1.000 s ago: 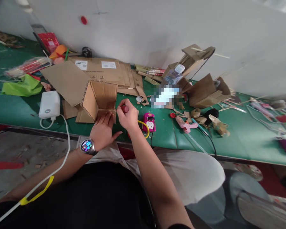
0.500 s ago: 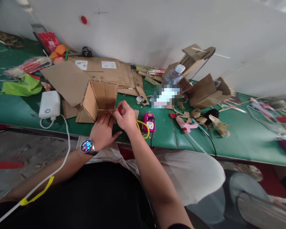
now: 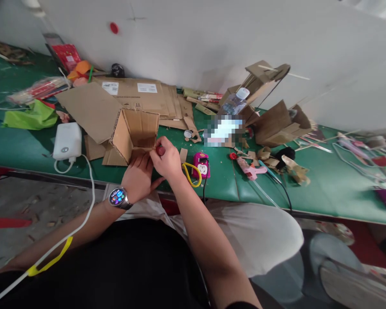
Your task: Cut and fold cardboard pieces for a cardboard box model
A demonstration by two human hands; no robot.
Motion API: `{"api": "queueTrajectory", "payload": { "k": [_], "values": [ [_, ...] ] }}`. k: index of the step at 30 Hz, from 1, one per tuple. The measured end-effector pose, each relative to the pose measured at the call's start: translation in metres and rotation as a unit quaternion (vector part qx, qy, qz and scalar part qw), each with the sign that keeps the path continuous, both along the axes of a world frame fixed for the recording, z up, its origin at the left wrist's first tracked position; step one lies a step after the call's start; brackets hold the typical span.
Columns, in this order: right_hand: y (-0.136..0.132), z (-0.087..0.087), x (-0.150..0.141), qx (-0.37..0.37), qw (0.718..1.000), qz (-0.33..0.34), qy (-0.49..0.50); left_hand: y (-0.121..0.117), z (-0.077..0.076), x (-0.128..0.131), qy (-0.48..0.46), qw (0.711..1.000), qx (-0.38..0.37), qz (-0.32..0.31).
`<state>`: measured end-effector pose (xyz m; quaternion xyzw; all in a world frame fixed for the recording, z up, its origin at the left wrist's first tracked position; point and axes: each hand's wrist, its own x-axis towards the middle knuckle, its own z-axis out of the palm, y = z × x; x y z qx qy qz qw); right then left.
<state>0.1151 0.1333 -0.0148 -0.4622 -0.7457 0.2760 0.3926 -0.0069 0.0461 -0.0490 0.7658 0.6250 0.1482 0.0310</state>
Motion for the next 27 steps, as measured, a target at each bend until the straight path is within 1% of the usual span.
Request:
{"api": "queueTrajectory", "payload": {
  "k": [7,15,22,27],
  "values": [
    [-0.002,0.001,0.002,-0.015,1.000,-0.006,-0.002,0.000,-0.001,-0.001,-0.002,1.000,0.000,0.002],
    [-0.015,0.005,0.002,-0.018,1.000,-0.005,0.015,0.001,-0.005,-0.003,-0.038,0.999,0.024,-0.002],
    [-0.022,0.003,0.001,-0.033,0.999,-0.015,0.022,0.002,-0.010,-0.007,-0.051,0.998,0.033,-0.005],
    [-0.027,0.005,0.007,-0.039,0.998,-0.016,0.041,0.000,-0.012,-0.005,-0.046,0.999,0.017,0.008]
  ]
}}
